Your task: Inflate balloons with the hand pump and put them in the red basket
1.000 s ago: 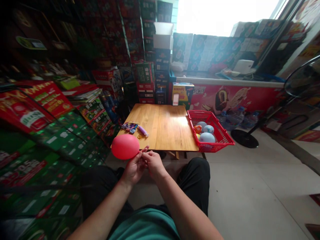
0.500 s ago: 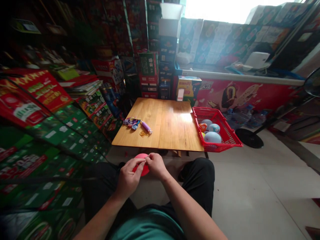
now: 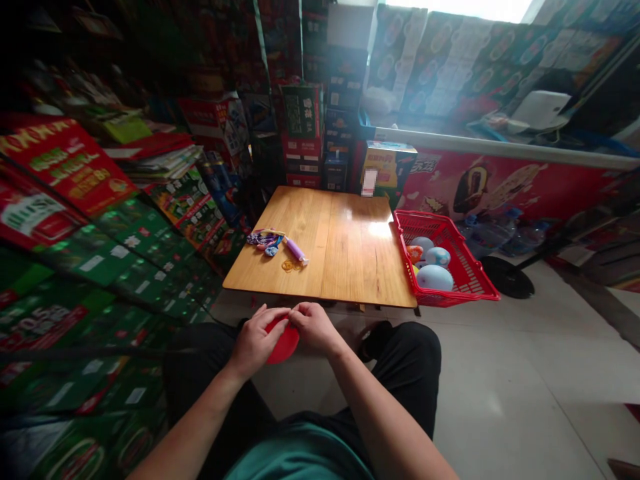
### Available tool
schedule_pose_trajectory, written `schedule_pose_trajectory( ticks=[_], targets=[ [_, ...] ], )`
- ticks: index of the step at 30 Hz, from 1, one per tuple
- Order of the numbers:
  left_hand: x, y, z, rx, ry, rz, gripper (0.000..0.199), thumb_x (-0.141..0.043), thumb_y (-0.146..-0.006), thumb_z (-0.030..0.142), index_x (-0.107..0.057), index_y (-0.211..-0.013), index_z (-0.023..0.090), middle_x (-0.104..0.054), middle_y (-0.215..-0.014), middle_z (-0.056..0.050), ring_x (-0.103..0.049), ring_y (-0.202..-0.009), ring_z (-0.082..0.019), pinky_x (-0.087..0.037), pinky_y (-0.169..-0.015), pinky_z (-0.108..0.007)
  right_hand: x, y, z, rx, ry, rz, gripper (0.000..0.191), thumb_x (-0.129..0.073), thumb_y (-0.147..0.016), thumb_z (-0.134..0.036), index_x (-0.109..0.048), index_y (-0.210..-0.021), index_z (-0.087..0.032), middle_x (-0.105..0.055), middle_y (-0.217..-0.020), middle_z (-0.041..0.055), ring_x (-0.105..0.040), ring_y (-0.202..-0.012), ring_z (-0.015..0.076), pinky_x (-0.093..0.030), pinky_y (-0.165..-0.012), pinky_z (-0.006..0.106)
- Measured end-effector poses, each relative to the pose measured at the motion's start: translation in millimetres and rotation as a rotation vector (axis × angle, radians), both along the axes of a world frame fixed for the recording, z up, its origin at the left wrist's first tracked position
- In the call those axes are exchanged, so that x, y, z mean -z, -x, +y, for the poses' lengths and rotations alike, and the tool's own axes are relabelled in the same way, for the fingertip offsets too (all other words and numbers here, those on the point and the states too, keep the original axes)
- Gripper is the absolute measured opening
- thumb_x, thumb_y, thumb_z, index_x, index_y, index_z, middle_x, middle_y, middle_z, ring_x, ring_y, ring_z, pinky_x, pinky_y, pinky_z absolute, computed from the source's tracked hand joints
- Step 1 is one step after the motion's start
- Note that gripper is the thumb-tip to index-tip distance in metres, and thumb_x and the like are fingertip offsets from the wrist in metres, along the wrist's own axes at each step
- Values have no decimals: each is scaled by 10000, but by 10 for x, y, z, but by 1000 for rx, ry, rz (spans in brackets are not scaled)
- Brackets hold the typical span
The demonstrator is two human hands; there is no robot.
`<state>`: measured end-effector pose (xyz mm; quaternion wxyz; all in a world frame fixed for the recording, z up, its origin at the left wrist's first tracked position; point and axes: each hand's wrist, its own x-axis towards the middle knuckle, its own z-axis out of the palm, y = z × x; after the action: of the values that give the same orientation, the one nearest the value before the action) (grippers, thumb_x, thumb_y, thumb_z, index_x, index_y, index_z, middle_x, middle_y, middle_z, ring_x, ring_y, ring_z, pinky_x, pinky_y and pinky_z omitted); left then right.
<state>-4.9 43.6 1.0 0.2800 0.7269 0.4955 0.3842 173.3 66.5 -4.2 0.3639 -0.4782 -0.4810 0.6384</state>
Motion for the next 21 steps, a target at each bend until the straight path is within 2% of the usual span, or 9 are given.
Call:
schedule_pose_trajectory(
  ticks=[5, 10, 13, 15, 17, 19, 21],
  targets=[
    [22, 119, 220, -3, 15, 30, 167, -651, -980, 296, -794, -1063, 275, -826, -1089, -44, -771, -977, -258, -372, -1208, -610, -4, 21, 209, -63, -68, -196, 203, -640, -881, -311, -661, -741, -166, -623, -651, -2, -498, -598, 119, -359, -565, 234],
    [70, 246, 436, 1, 39, 55, 170, -643, -977, 280, -806, -1026, 276, -829, -1039, -37, -765, -963, -251, -435, -1171, -525, -18, 92, 489, -164, -177, -365, 200, -626, -907, -293, -706, -783, -157, -640, -668, -7, -516, -622, 121, -359, -579, 237],
    [99, 324, 541, -37, 58, 30, 185, -626, -980, 297, -807, -991, 261, -820, -977, -57, -761, -915, -247, -551, -996, -416, -44, 152, 668, -234, -218, -420, 205, -636, -913, -289, -725, -789, -153, -651, -666, -3, -534, -618, 124, -354, -571, 240],
    [126, 377, 604, -54, 76, 13, 198, -615, -980, 300, -806, -966, 251, -811, -943, -64, -758, -875, -242, -572, -871, -364, -50, 190, 800, -326, -208, -431, 229, -631, -934, -301, -741, -800, -152, -663, -658, 3, -552, -604, 129, -358, -560, 241],
    [161, 427, 659, -77, 109, -3, 197, -621, -974, 311, -806, -943, 250, -810, -928, -60, -758, -863, -244, -566, -832, -349, -26, 217, 956, -395, -234, -528, 270, -619, -967, -324, -757, -805, -159, -683, -654, 9, -572, -587, 132, -373, -560, 240],
    [203, 470, 703, -107, 173, -34, 196, -640, -969, 344, -805, -925, 249, -814, -922, -53, -761, -863, -247, -561, -831, -345, 29, 224, 1138, -357, -308, -718, 272, -623, -985, -323, -770, -822, -163, -716, -697, 33, -608, -623, 147, -401, -596, 247],
    [247, 503, 732, -135, 255, -87, 205, -656, -965, 378, -804, -917, 244, -815, -911, -46, -762, -859, -246, -557, -826, -339, 104, 213, 1334, -229, -368, -907, 238, -616, -994, -280, -781, -881, -152, -756, -826, 92, -655, -738, 187, -430, -674, 273]
  ],
)
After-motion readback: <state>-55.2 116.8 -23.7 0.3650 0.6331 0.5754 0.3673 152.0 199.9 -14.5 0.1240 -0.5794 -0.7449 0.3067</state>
